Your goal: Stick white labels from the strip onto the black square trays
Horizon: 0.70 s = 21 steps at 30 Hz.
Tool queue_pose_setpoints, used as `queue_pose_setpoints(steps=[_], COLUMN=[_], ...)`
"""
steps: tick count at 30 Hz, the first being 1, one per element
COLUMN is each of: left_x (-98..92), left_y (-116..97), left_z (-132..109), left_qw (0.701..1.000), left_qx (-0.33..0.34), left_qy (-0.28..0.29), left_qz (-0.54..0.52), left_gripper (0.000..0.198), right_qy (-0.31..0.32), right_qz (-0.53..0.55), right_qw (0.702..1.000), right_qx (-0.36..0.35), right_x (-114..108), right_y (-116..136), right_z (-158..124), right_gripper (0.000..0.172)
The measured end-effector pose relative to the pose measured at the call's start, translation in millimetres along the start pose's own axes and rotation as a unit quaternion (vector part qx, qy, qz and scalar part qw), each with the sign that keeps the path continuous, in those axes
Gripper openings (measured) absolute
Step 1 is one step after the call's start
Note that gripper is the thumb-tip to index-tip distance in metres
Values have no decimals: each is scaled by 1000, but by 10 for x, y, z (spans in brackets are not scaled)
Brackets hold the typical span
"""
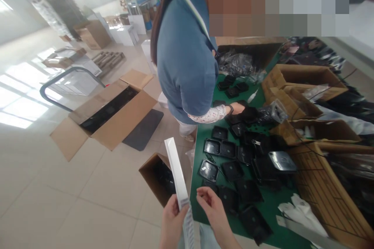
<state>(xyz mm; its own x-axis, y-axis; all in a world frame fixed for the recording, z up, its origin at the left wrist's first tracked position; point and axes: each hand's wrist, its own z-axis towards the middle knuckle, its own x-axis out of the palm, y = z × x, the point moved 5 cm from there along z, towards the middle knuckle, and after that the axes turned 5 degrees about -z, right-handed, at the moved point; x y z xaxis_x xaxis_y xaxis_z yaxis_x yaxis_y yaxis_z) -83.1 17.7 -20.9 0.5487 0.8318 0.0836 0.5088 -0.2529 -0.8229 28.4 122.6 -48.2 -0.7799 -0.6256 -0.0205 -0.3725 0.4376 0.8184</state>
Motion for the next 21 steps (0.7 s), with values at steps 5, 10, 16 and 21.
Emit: queue_pose_setpoints(steps=[5,10,16,21], left_x=[-14,-92,-142,-143], left_y=[-26,-56,-16,-18], left_z=[22,57,92,90], left_qw=[1000,999,999,999], left_qx=[-15,-20,-39,-46], left_qy=[26,13,-5,-5], left_qz=[3,35,11,22], left_gripper=[34,27,30,25], right_qy=[71,15,-75,-107], right_qz=[27,-17,-184,-189], right_qw=[996,1000,970,965], right_qx=[38,4,-140,-145], right_x=[194,361,442,470], right_y=[-71,-30,146,55], right_z=[13,-17,-185,-215], right_gripper=[31,19,27,37])
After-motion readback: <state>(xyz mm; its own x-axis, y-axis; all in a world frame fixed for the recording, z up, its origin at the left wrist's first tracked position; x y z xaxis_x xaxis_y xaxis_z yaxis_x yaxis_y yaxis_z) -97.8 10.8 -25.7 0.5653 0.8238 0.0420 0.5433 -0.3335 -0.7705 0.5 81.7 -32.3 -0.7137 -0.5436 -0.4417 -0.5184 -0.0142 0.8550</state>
